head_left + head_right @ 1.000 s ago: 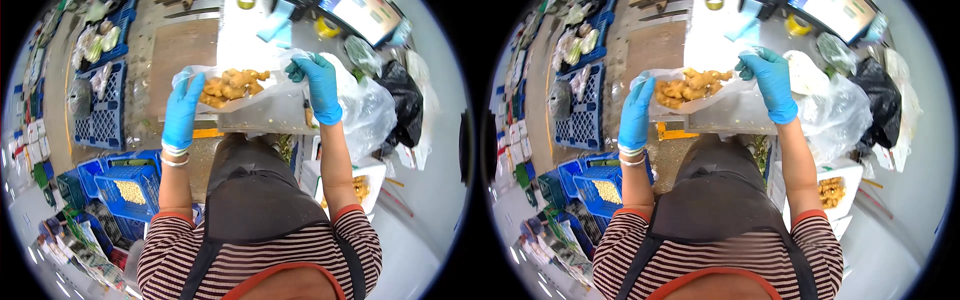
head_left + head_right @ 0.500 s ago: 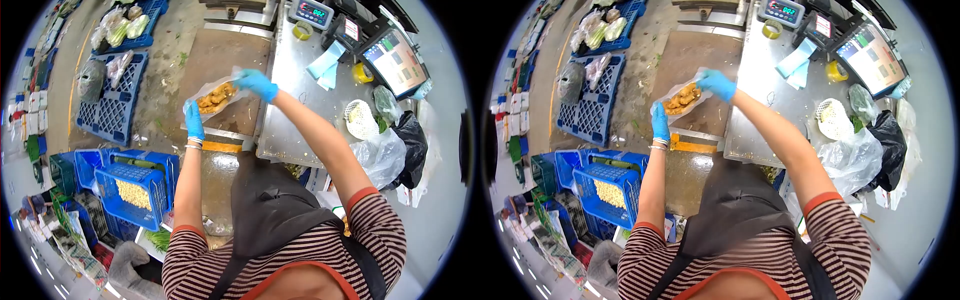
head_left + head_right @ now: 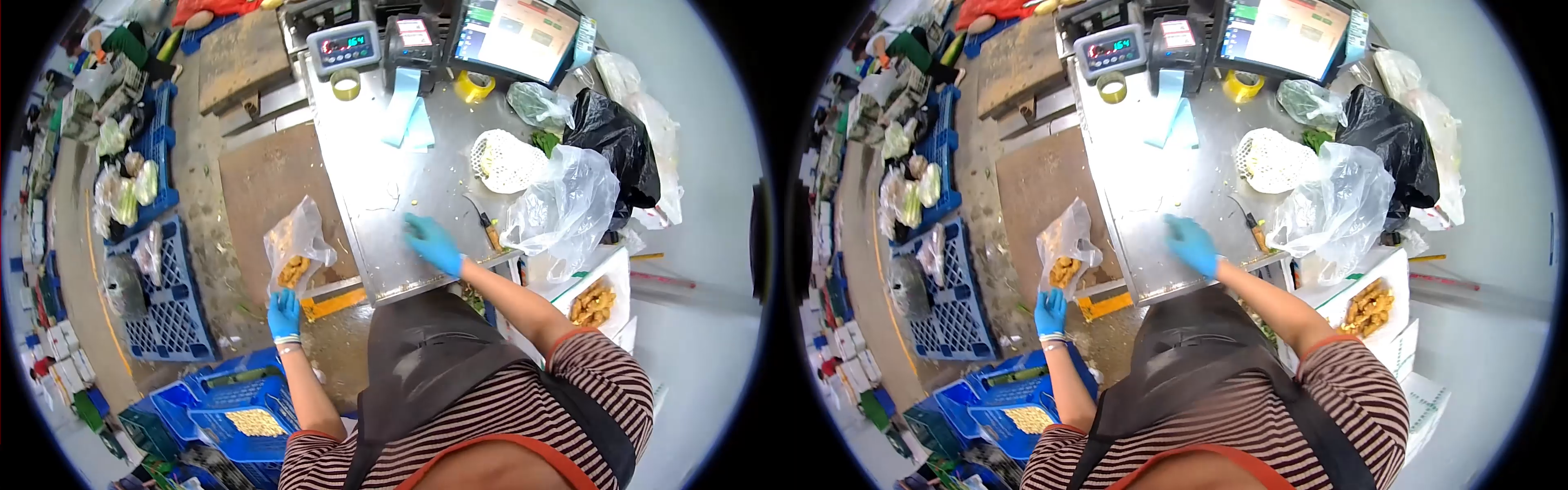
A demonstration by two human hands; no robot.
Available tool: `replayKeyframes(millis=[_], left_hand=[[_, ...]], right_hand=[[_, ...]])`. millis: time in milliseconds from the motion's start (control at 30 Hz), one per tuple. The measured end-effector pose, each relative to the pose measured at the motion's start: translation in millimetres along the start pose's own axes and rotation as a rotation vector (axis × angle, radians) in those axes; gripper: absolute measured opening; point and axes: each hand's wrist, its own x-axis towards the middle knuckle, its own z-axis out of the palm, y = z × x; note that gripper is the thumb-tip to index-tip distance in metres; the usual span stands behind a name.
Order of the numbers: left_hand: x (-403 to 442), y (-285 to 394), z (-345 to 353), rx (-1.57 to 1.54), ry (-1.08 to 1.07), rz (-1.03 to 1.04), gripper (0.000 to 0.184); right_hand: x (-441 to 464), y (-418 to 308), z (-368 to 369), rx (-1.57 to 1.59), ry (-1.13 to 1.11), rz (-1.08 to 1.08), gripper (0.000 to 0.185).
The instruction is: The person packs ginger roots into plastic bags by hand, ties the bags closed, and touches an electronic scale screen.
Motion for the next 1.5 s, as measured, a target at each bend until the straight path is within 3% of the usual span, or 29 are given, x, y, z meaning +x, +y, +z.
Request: replayKeyframes(millis=[133, 233, 333, 400, 467, 600, 633, 667, 700, 767, 800, 867, 967, 1067, 1200, 1233, 1333, 1367, 1433, 1500], left_hand=[[-62, -10, 87, 0.364, -0.149, 0.24, 0.042], [-132, -42, 205, 0.518, -0.383, 0.478, 0.034], [-185, -90, 296, 0.733, -0.663, 0.529, 0.034], [-235, -127, 347, 0.962, -0.787, 0.498, 0.035], [-289, -178, 382, 1.002, -0.962, 0.452, 0.034], [-340, -290, 402, 1.255, -1.311, 0.32, 0.032], [-355, -316, 403, 1.342, -1.455, 0.29, 0.031], [-376, -340, 402, 1.328, -1.508, 0.083, 0.03], [-384, -367, 399, 1.359, -1.676, 0.107, 0.03], [-399, -409, 383, 1.519, -1.818, 0.06, 0.032], [-403, -430, 374, 1.575, -1.861, -0.024, 0.033], [-414, -461, 360, 1.669, -1.881, -0.179, 0.033], [-411, -498, 340, 1.713, -1.839, -0.324, 0.033], [-399, -524, 334, 1.824, -1.811, -0.297, 0.032], [-397, -539, 347, 1.736, -1.68, -0.367, 0.033], [-405, -541, 359, 1.768, -1.604, -0.47, 0.038], [-410, -570, 353, 1.586, -1.567, -0.528, 0.05], [-432, -574, 359, 1.583, -1.573, -0.486, 0.059], [-437, -591, 359, 1.522, -1.48, -0.666, 0.058], [-435, -598, 368, 1.542, -1.36, -0.799, 0.054]], right_hand=[[-90, 36, -89, 0.058, 0.133, 0.296, 0.036], [-155, 75, -110, -0.078, 0.232, 0.285, 0.033], [-212, 81, -123, 0.139, 0.24, 0.356, 0.031], [-254, 92, -123, 0.086, 0.424, 0.232, 0.03], [-297, 83, -150, -0.01, 0.406, 0.415, 0.029], [-397, 127, -170, 0.019, 0.719, 0.575, 0.03], [-423, 141, -177, 0.204, 0.767, 0.722, 0.031], [-446, 156, -187, 0.346, 0.842, 0.86, 0.033], [-474, 192, -184, 0.364, 0.935, 0.874, 0.033], [-520, 256, -189, 0.075, 1.043, 0.956, 0.035], [-533, 285, -193, -0.062, 0.973, 0.932, 0.034], [-550, 328, -198, -0.329, 0.826, 0.863, 0.031], [-531, 347, -210, -0.435, 0.378, 0.831, 0.024], [-524, 383, -204, -0.508, 0.151, 0.825, 0.016], [-541, 331, -285, -0.197, 0.215, 0.941, 0.033], [-546, 314, -307, -0.081, 0.211, 1.06, 0.036], [-566, 308, -312, 0.575, 0.479, 0.753, 0.049], [-561, 294, -313, 0.643, 0.498, 0.727, 0.05], [-545, 260, -317, 0.785, 0.524, 0.671, 0.052], [-538, 252, -321, 1.161, 0.67, 0.497, 0.056]])
